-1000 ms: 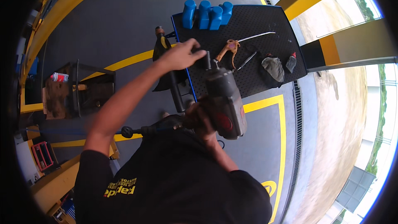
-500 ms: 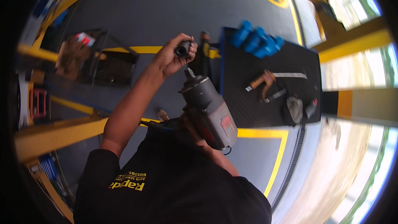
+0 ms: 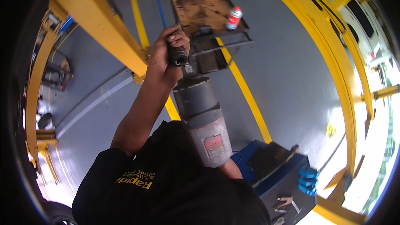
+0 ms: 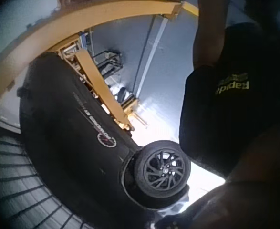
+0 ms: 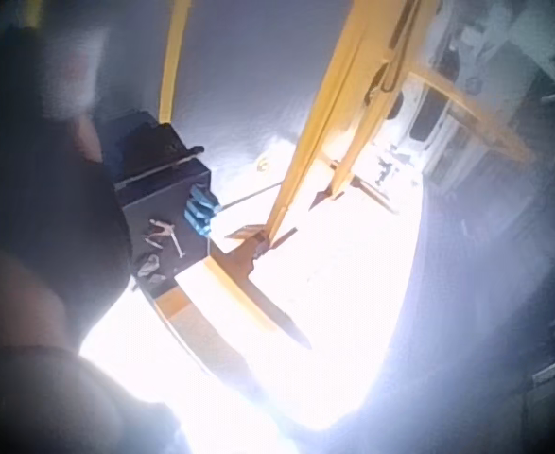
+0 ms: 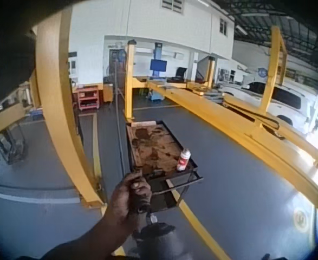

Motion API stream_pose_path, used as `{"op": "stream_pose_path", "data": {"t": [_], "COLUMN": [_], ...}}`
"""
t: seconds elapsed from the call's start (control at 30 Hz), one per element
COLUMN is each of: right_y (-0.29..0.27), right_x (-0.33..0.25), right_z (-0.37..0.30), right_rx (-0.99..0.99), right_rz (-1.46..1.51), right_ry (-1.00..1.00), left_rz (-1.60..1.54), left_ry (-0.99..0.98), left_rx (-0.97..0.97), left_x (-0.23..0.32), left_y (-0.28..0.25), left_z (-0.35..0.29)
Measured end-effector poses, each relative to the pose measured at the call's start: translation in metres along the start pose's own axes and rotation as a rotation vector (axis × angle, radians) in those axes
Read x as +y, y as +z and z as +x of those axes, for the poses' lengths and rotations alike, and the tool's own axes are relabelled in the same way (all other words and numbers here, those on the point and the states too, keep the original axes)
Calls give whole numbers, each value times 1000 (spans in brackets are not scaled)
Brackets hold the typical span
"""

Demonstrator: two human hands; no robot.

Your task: The person uses a wrench and then an impact driver to work on the lug nuts of a car wheel while the vehicle is on a lift, eventually attaching a socket to the impact driver and applying it to the wheel.

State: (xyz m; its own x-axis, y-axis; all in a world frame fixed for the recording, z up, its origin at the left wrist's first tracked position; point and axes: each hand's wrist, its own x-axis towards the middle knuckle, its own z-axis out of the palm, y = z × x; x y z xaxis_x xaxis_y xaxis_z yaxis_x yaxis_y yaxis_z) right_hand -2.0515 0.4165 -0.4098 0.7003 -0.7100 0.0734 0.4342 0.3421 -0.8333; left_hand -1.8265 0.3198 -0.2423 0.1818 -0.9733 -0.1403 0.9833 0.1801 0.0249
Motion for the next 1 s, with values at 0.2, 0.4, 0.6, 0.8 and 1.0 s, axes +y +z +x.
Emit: {"op": "stream_pose_path", "data": {"t": [0.2,0.4,0.6,0.8,1.0], "right_y": [13,6,0,3,-5], "right_x": [28,46,55,60,87], "right_z": [116,234,355,471,557], "right_rx": [-182,-237,-223,-168,102], "right_rz": [253,536,720,909,2080], "right_ry": [313,567,735,879,1400], "left_rz": [-123,-9,17,-35,-165], "left_ry": [75,338,373,402,327], "left_rx": [-108,-150,-141,-192,-394], "left_x": [123,192,256,326,391], "left_y": [12,21,28,39,29], "left_z": [35,84,180,275,344]}}
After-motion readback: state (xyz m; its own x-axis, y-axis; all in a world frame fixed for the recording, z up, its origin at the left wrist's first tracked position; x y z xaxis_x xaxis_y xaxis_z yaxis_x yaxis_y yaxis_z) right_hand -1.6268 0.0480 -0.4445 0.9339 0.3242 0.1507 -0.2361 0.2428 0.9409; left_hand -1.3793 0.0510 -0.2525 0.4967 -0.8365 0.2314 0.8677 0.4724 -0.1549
